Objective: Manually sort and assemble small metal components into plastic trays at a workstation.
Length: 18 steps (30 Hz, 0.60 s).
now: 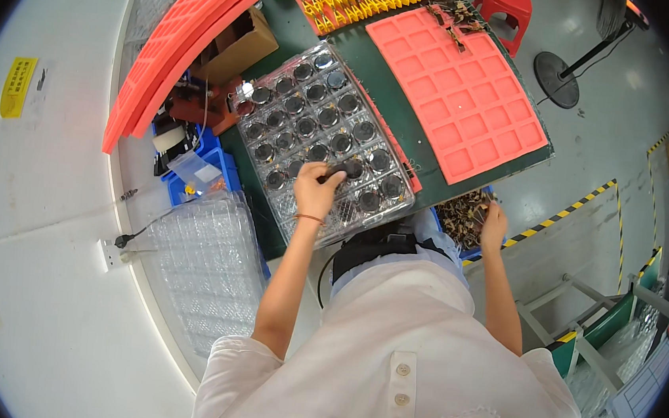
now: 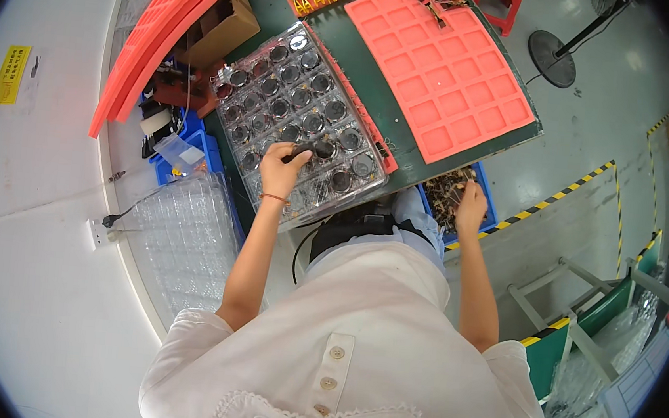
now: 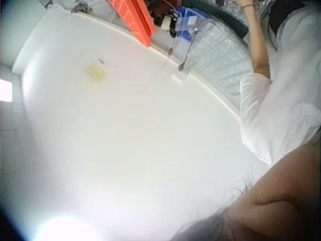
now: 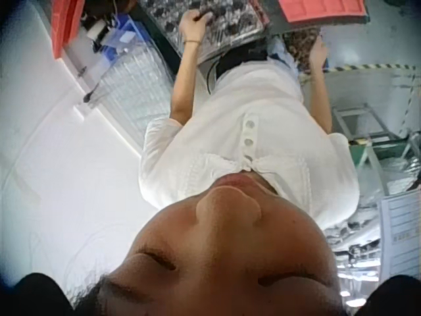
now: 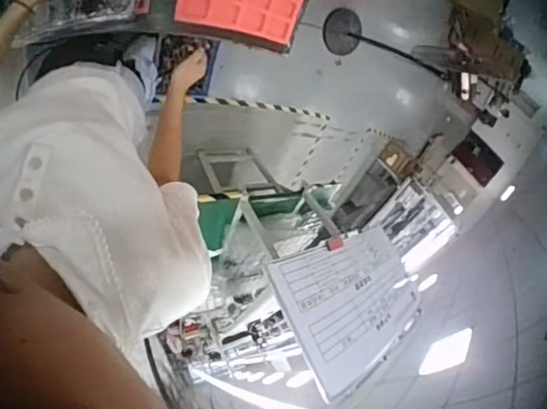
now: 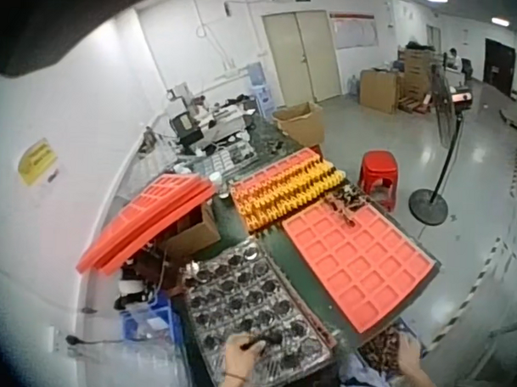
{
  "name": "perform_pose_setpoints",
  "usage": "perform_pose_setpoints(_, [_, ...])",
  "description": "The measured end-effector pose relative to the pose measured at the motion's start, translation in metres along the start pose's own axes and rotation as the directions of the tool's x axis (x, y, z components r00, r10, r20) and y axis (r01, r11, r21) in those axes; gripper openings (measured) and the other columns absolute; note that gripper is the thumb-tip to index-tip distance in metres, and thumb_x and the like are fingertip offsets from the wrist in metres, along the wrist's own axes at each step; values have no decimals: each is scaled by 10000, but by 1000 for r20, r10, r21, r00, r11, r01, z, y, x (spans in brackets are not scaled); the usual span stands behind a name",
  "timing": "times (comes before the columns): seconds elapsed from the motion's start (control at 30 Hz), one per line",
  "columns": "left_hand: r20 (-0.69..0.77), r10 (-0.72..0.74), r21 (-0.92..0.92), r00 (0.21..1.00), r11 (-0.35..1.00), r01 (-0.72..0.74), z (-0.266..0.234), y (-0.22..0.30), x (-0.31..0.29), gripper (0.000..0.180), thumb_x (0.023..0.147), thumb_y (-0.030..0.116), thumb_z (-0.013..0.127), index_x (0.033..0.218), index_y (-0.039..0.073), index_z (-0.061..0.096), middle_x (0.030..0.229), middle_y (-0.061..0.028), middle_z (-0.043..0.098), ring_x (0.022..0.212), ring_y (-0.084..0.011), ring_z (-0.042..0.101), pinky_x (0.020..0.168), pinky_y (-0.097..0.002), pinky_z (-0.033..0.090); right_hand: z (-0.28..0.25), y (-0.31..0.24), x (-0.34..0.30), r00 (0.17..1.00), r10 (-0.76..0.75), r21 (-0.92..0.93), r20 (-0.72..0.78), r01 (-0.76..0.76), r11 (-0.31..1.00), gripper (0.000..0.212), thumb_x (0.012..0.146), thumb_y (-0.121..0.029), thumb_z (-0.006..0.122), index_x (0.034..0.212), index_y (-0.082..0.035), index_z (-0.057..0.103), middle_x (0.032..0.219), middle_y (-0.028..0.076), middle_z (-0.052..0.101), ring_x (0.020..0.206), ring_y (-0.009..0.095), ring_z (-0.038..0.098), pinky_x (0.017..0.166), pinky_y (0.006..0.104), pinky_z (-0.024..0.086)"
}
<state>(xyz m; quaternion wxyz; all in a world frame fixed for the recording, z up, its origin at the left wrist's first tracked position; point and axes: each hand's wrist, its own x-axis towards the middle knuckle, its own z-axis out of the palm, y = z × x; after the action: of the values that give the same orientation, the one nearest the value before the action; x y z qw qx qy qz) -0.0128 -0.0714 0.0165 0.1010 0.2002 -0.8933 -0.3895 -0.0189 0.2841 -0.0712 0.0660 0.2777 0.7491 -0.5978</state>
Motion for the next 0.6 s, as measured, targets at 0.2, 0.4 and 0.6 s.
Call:
perform_pose_setpoints(0.2, [188, -110, -29, 976, 993, 118, -14, -51, 3, 210, 650, 185, 715, 697, -7, 645, 939, -139, 618, 849, -223, 585, 724, -285, 434, -43, 61, 35, 880, 472, -333, -47, -459, 823, 637, 764, -449, 551, 1211, -25, 390, 1087, 194, 523, 925, 346, 558, 640, 450, 506])
perform_pose_setpoints(0.4, [228, -157, 224, 961, 969, 105, -41, -87, 0, 215, 749, 166, 609, 836, -30, 625, 991, -168, 579, 906, -303, 558, 799, -335, 426, -56, 101, 52, 964, 267, -683, 9, -189, 705, 720, 712, -337, 592, 1238, 85, 341, 1187, 276, 445, 1103, 376, 440, 913, 375, 369])
perform_pose_setpoints(0.6, [332, -191, 563, 924, 826, -31, -46, -25, 31, 274, 726, 224, 629, 855, -13, 586, 992, -170, 547, 900, -332, 549, 745, -389, 460, -57, 105, 50, 993, 109, -690, -54, -117, 714, 546, 702, -271, 593, 1111, 76, 496, 1065, 269, 541, 994, 359, 534, 843, 359, 414])
